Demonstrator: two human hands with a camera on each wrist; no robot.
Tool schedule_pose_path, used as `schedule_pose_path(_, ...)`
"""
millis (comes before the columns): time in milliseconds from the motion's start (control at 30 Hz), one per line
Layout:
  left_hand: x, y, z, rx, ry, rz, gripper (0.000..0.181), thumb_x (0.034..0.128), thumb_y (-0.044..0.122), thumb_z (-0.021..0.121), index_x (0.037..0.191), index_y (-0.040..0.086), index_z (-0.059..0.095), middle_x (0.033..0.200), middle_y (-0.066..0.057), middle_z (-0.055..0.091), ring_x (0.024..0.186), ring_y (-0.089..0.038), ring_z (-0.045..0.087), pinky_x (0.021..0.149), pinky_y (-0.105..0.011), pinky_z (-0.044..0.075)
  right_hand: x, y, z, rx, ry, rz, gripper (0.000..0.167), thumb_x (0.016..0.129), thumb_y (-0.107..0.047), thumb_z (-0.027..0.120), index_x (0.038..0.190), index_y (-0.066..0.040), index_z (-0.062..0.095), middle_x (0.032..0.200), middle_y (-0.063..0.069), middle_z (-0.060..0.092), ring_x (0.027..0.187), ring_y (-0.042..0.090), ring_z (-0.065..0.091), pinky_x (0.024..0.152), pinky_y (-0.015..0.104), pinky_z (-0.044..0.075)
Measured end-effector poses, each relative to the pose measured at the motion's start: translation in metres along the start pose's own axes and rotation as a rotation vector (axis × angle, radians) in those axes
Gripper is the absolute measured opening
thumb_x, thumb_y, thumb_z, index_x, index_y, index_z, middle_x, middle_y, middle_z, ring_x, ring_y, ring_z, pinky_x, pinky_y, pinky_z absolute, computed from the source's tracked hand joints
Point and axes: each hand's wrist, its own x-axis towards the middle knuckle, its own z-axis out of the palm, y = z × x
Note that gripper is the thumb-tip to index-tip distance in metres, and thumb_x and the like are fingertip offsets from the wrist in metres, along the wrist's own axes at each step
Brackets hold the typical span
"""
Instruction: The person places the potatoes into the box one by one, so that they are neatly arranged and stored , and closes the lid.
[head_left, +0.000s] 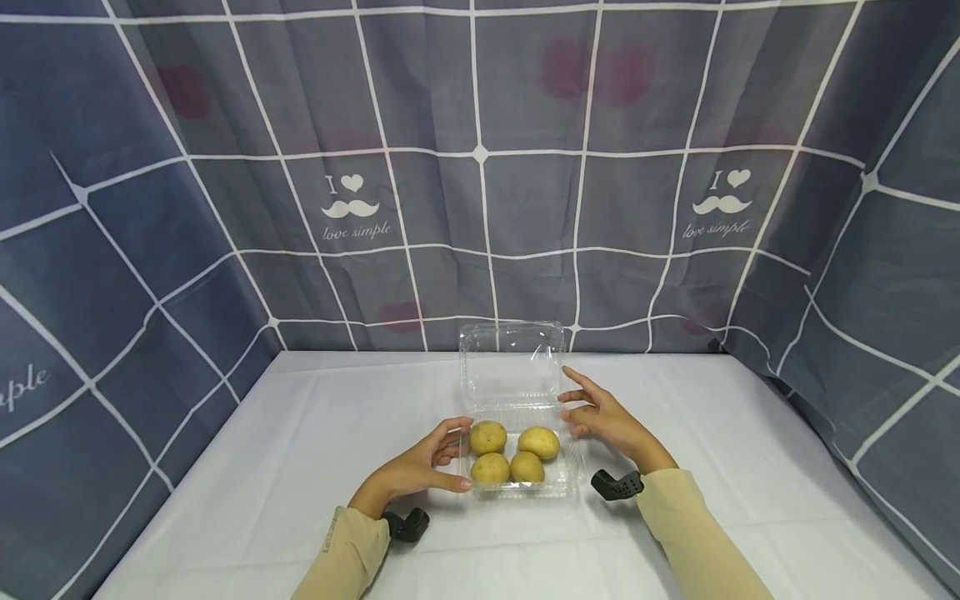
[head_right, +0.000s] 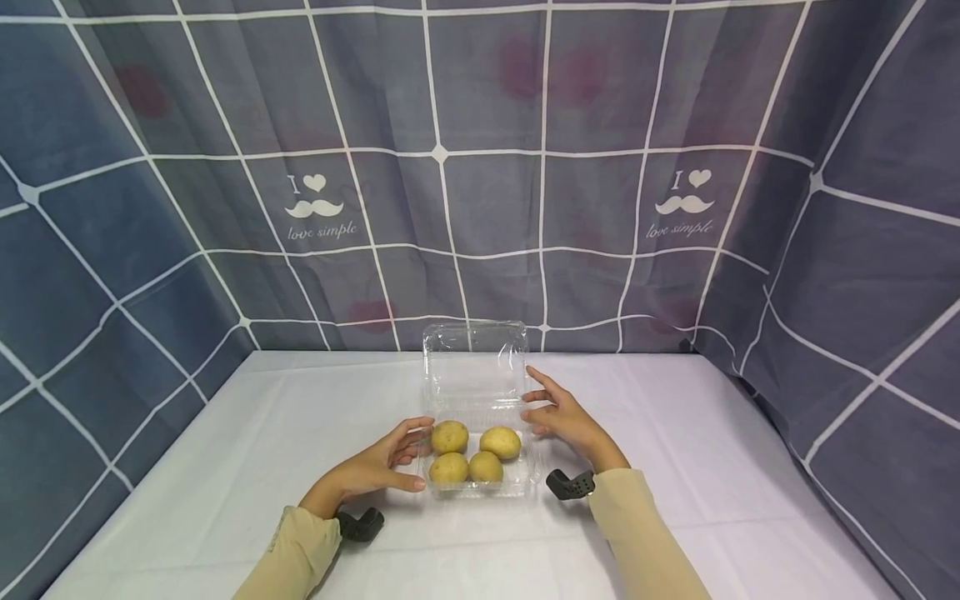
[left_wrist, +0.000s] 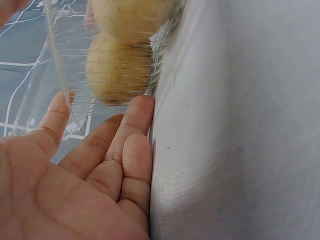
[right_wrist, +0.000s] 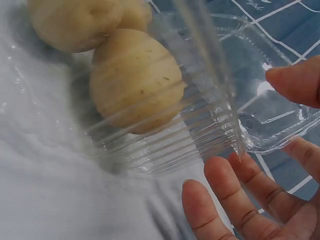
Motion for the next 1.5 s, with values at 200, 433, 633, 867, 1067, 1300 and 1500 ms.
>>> schedule_pose_path(200,0.001,0.000,-0.001,-0.004,-0.004,0.004,0.103,0.0927,0.016,0.088,0.169,0.003,0.021,0.175,-0.027,0.021,0.155,-0.049,0.035,0.126,-0.065,0.026,-0.008,-0.002,0.002,-0.037,-0.001,-0.031,0.088,0.103,-0.005,0.065,0.174,-0.008,0.013,0.156,0.041,0.040,0.117,0.032,0.066,0.091,0.038,0.061)
schedule_pose_path(433,0.001,0.001,-0.003,0.005,0.004,0.006,0.102,0.0917,0.015,0.089,0.169,0.003,0.023,0.175,-0.026,0.022,0.155,-0.048,0.035,0.126,-0.063,0.028,-0.016,-0.004,0.001,-0.034,-0.031,-0.077,0.089,0.101,-0.006,0.068,0.172,-0.003,0.015,0.157,0.043,0.038,0.123,0.039,0.063,0.096,0.040,0.060)
schedule_pose_path(633,0.002,0.002,-0.004,-0.001,0.017,0.025,0.102,0.0905,0.011,0.089,0.168,0.003,0.024,0.173,-0.028,0.024,0.155,-0.050,0.035,0.125,-0.065,0.029,-0.022,-0.001,0.000,-0.065,-0.043,-0.110,0.086,0.103,-0.011,0.071,0.171,-0.001,0.020,0.158,0.041,0.039,0.133,0.051,0.056,0.096,0.036,0.059)
schedule_pose_path(867,0.002,0.003,-0.002,-0.032,0.059,0.001,0.102,0.0883,0.006,0.091,0.162,0.004,0.021,0.170,-0.034,0.028,0.152,-0.051,0.040,0.124,-0.064,0.031,-0.030,0.010,-0.001,-0.061,-0.040,-0.158,0.074,0.103,-0.005,0.064,0.167,0.004,0.027,0.157,0.044,0.038,0.131,0.048,0.059,0.094,0.033,0.061)
schedule_pose_path(1067,0.001,0.005,0.000,-0.067,0.090,-0.009,0.126,0.0845,0.005,0.094,0.168,0.012,0.000,0.170,-0.035,0.028,0.151,-0.051,0.042,0.125,-0.063,0.031,-0.035,0.017,-0.002,-0.017,-0.046,-0.214,0.064,0.103,0.004,0.053,0.160,0.015,0.028,0.154,0.049,0.035,0.124,0.022,0.067,0.092,0.033,0.062)
schedule_pose_path(1300,-0.001,0.007,0.001,-0.051,0.077,0.038,0.148,0.0825,0.004,0.096,0.172,0.025,-0.020,0.171,-0.036,0.023,0.152,-0.054,0.040,0.124,-0.066,0.032,-0.039,0.019,-0.003,-0.018,-0.024,-0.199,0.056,0.103,0.004,0.049,0.155,0.017,0.035,0.152,0.048,0.038,0.119,0.011,0.069,0.093,0.031,0.062)
schedule_pose_path(1500,-0.004,0.010,-0.002,-0.037,0.065,0.054,0.136,0.0826,0.004,0.095,0.176,0.022,-0.002,0.173,-0.032,0.022,0.154,-0.055,0.034,0.123,-0.067,0.032,-0.039,0.016,-0.002,0.001,-0.005,-0.147,0.055,0.103,0.003,0.047,0.154,0.019,0.036,0.151,0.047,0.038,0.117,0.011,0.067,0.094,0.032,0.062)
